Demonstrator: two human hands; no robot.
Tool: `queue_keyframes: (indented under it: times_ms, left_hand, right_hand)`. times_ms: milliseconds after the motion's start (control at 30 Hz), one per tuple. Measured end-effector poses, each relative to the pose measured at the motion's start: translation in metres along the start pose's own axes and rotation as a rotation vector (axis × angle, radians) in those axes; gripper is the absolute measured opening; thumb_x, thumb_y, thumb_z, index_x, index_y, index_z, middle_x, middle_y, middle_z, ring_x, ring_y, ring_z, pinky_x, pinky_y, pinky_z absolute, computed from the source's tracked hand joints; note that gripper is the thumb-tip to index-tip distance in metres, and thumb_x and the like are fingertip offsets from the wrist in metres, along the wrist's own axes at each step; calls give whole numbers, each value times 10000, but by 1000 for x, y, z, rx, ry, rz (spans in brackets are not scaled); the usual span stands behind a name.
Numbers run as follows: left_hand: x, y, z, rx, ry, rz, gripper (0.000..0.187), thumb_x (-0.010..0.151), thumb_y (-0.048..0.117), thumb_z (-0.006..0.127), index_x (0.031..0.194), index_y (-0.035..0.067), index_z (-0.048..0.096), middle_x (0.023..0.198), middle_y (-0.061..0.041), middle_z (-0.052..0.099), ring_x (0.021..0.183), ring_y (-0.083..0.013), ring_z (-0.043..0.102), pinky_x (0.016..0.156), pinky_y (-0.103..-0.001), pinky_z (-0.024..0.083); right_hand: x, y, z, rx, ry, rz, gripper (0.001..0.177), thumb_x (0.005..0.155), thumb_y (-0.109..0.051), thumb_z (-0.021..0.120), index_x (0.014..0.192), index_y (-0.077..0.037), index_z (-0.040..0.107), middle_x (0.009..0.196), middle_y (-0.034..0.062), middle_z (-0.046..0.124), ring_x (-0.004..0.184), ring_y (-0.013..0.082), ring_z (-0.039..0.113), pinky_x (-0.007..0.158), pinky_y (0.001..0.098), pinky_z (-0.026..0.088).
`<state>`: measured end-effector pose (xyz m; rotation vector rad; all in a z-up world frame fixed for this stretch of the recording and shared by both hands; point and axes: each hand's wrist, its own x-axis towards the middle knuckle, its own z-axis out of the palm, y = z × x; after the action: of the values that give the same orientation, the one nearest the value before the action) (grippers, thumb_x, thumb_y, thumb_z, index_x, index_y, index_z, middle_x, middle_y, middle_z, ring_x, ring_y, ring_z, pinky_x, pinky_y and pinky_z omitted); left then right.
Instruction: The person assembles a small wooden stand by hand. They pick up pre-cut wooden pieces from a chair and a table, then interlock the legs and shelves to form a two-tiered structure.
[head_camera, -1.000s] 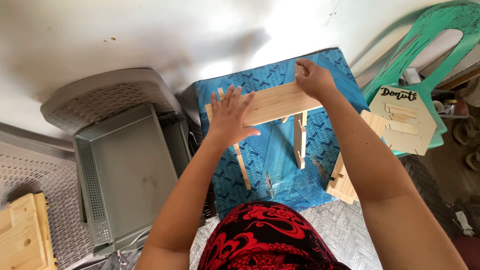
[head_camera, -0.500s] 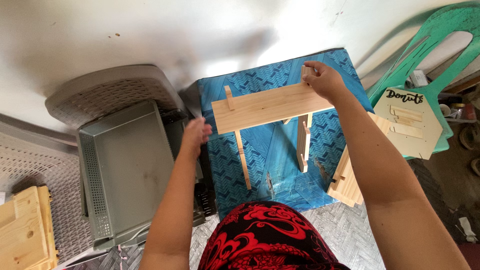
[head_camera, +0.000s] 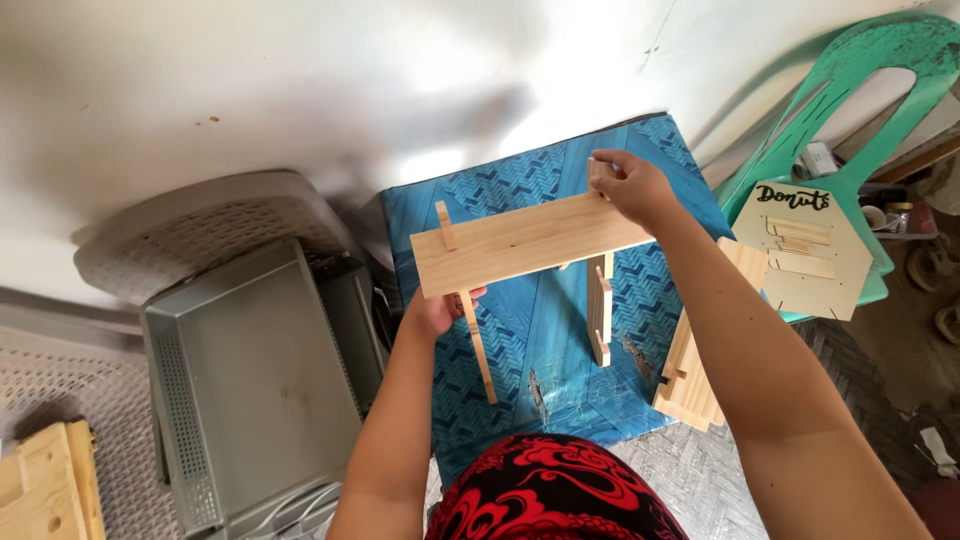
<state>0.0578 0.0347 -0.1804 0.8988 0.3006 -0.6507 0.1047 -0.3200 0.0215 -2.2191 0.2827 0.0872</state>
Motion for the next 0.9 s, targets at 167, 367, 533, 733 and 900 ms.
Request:
queue_keyframes:
  times_ms: [167, 367, 533, 733, 900]
  left_hand:
    - [20, 1, 0, 7, 95, 0, 512, 942, 470, 649, 1212, 36, 675, 1083, -154, 761, 979, -291, 726, 757, -392, 593]
    - [39, 22, 15, -119, 37, 152, 287, 969, 343, 690, 1082, 79, 684, 886, -49, 725, 746, -214, 662, 612, -359, 527]
    - [65, 59, 31, -369, -123, 121, 201, 976, 275, 773, 1083, 117, 709, 879, 28, 659, 817, -136, 657, 692, -315, 555]
    - [80, 63, 35, 2, 196, 151, 282, 927, 358, 759, 1065, 114, 723, 962, 4, 689, 885, -131, 656, 701, -303, 563]
    - [95, 56, 14, 77, 321, 66, 288, 954, 345, 639, 1153, 143, 689, 1066, -35, 713, 924, -189, 670, 709, -353, 560]
  right_hand:
    - [2, 4, -4, 28, 13, 29, 478, 913, -247, 707, 1387, -222, 651, 1117, 75, 699, 941, 171, 658, 817, 327, 558]
    - [4, 3, -4, 28, 34, 28, 470, 909, -238, 701, 1377, -215, 658, 1142, 74, 702, 965, 171, 667, 836, 316, 562]
    - [8, 0, -6, 5, 82, 125, 455, 916, -247, 684, 1370, -227, 659, 1169, 71, 691, 988, 181, 666, 845, 323, 569]
    - [13, -2, -5, 19, 97, 77, 461, 917, -279, 705, 1368, -197, 662, 1134, 77, 701, 969, 178, 672, 838, 319, 564]
    - [18, -4, -1, 44, 49, 93, 475, 908, -301, 711, 1367, -190, 660, 1080, 76, 710, 923, 172, 675, 809, 320, 566]
